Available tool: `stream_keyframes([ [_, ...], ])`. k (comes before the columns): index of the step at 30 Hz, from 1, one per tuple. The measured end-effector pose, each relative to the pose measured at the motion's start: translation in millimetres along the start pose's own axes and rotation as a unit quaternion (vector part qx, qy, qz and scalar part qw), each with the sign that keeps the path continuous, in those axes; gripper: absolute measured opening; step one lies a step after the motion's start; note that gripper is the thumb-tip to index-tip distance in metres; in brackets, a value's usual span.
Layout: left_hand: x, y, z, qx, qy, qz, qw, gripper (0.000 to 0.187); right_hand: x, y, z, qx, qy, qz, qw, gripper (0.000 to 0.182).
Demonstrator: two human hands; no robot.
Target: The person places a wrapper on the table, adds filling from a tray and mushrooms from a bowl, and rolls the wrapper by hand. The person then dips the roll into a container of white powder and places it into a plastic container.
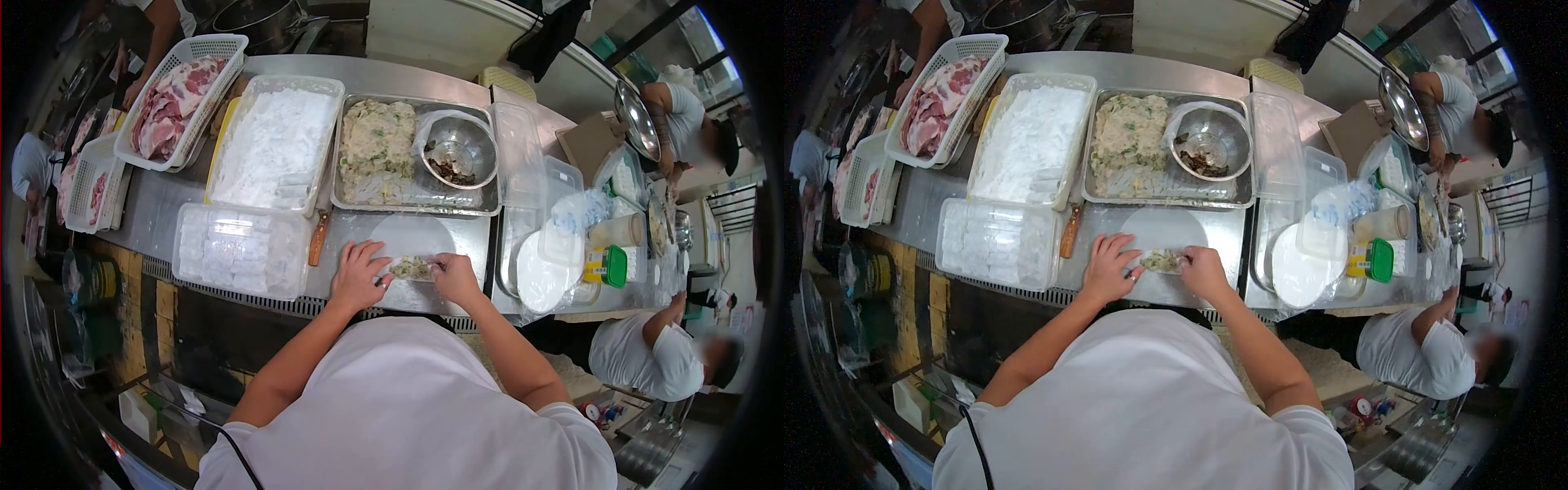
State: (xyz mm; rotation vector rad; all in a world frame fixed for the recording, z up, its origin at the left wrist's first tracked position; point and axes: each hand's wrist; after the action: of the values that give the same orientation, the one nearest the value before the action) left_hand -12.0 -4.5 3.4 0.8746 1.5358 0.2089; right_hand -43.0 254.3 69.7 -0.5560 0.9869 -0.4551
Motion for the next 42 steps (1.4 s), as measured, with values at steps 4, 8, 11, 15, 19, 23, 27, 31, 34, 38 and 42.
stream_keyframes([
  [4,0,0,0,-0.001,-0.001,0.001,1.000,0.037,-1,17,-5,0.044,-0.002,-0.188,0.981,0.025],
  [8,0,0,0,-0.002,0.001,0.003,1.000,0.037,-25,0,2,0.037,-0.029,-0.333,0.942,0.027],
  [11,0,0,0,-0.004,-0.001,0.004,1.000,0.037,-55,-33,5,-0.002,-0.035,-0.376,0.926,0.024],
  [15,-1,2,-1,-0.004,-0.001,0.008,1.000,0.037,-75,-62,11,-0.016,-0.082,-0.306,0.948,0.022],
  [19,-1,1,0,-0.004,0.005,0.011,1.000,0.037,-26,-29,-7,0.020,-0.102,-0.139,0.985,0.019],
  [23,-2,0,1,0.004,0.010,0.009,1.000,0.037,11,-3,-14,-0.063,-0.007,0.124,0.990,0.020],
  [27,0,-1,1,0.002,0.008,0.010,1.000,0.036,3,-9,-7,-0.028,0.008,0.148,0.989,0.022],
  [31,0,-1,1,0.002,0.008,0.006,1.000,0.035,0,10,-10,-0.023,-0.034,0.073,0.996,0.026],
  [34,1,0,0,0.004,0.012,0.010,1.000,0.034,4,16,-4,-0.050,-0.005,0.081,0.995,0.028],
  [38,-1,-1,0,0.003,0.004,0.007,1.000,0.035,-3,8,3,0.012,0.029,-0.023,0.999,0.019],
  [42,-1,0,0,0.003,0.003,0.006,1.000,0.037,-21,-3,6,0.078,-0.002,-0.126,0.989,0.015],
])
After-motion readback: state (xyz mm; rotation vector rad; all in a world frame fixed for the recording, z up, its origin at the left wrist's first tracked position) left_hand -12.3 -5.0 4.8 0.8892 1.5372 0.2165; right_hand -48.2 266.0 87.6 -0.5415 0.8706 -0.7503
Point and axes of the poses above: each hand's wrist, its own z-axis away from the middle knuckle, its own x-axis out of the palm, y = z × x, and after that the axes turned 7 degrees about -y, right-handed
